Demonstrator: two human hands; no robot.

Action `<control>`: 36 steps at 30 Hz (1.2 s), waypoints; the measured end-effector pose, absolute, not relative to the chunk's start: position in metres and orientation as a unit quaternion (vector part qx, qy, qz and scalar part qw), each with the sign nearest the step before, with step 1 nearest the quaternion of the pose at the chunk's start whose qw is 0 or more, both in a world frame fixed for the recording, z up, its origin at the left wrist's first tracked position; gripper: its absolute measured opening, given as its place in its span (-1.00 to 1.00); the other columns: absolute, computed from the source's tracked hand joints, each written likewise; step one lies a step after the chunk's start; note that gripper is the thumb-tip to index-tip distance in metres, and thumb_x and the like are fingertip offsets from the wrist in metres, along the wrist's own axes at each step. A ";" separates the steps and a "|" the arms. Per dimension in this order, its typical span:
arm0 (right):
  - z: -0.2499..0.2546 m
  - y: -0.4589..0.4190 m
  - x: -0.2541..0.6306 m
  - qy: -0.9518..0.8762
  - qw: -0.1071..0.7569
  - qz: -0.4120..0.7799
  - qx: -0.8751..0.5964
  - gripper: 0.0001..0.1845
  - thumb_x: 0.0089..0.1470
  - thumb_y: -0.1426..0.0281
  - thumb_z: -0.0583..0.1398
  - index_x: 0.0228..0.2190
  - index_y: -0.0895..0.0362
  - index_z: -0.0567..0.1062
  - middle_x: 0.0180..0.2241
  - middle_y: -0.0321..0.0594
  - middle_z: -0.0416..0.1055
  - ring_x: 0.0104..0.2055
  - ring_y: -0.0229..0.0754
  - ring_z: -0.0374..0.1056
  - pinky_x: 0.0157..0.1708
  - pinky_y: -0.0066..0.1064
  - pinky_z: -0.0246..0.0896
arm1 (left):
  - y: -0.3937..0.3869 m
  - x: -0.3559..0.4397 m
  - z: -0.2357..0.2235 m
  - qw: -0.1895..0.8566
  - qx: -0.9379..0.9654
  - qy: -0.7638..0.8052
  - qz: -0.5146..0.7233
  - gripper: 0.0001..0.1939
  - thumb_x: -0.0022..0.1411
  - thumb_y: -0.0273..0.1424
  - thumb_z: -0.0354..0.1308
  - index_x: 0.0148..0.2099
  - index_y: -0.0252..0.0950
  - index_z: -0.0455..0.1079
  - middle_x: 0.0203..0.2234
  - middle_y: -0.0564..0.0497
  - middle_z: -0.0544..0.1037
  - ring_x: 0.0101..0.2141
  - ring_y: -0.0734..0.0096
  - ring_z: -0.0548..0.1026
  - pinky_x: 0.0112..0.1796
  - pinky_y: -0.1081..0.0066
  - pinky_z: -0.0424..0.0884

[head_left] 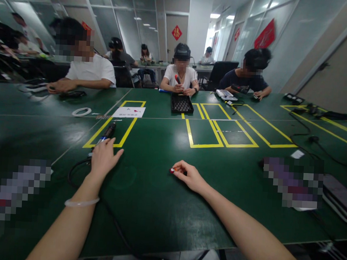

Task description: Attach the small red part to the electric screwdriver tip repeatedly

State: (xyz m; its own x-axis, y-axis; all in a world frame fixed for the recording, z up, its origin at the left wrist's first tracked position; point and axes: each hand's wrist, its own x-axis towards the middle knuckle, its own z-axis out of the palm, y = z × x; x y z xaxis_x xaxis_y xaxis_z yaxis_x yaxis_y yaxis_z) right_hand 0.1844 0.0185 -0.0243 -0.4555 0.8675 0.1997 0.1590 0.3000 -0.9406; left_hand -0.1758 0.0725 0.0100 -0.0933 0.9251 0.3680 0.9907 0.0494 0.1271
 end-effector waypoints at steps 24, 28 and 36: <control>-0.020 0.018 0.181 -0.712 0.368 0.454 -0.388 -0.84 0.09 0.39 0.20 -0.25 0.17 0.45 -0.47 -0.34 0.32 -0.47 -0.33 0.20 -0.42 -0.49 0.14 | 0.079 -0.189 0.006 0.002 -0.628 -0.776 -0.057 -0.32 0.13 -0.10 0.03 0.20 -0.41 0.15 -0.05 -0.31 0.42 -0.10 -0.03 0.44 -0.18 0.18 0.39; -0.022 0.020 0.181 -0.699 0.386 0.449 -0.401 -0.82 0.08 0.35 0.21 -0.27 0.18 0.46 -0.45 -0.31 0.35 -0.45 -0.32 0.24 -0.42 -0.49 0.16 | 0.068 -0.143 0.007 0.002 -0.668 -0.741 -0.068 -0.29 0.12 -0.09 0.04 0.24 -0.37 0.13 -0.03 -0.27 0.37 -0.07 0.01 0.41 -0.16 0.20 0.39; -0.028 0.026 0.185 -0.687 0.418 0.424 -0.417 -0.81 0.06 0.36 0.21 -0.25 0.16 0.41 -0.42 -0.30 0.38 -0.43 -0.29 0.28 -0.38 -0.45 0.22 | 0.034 -0.057 0.006 -0.038 -0.776 -0.619 -0.118 -0.27 0.13 -0.15 0.09 0.30 -0.27 0.05 0.00 -0.18 0.32 -0.04 0.11 0.36 -0.14 0.26 0.39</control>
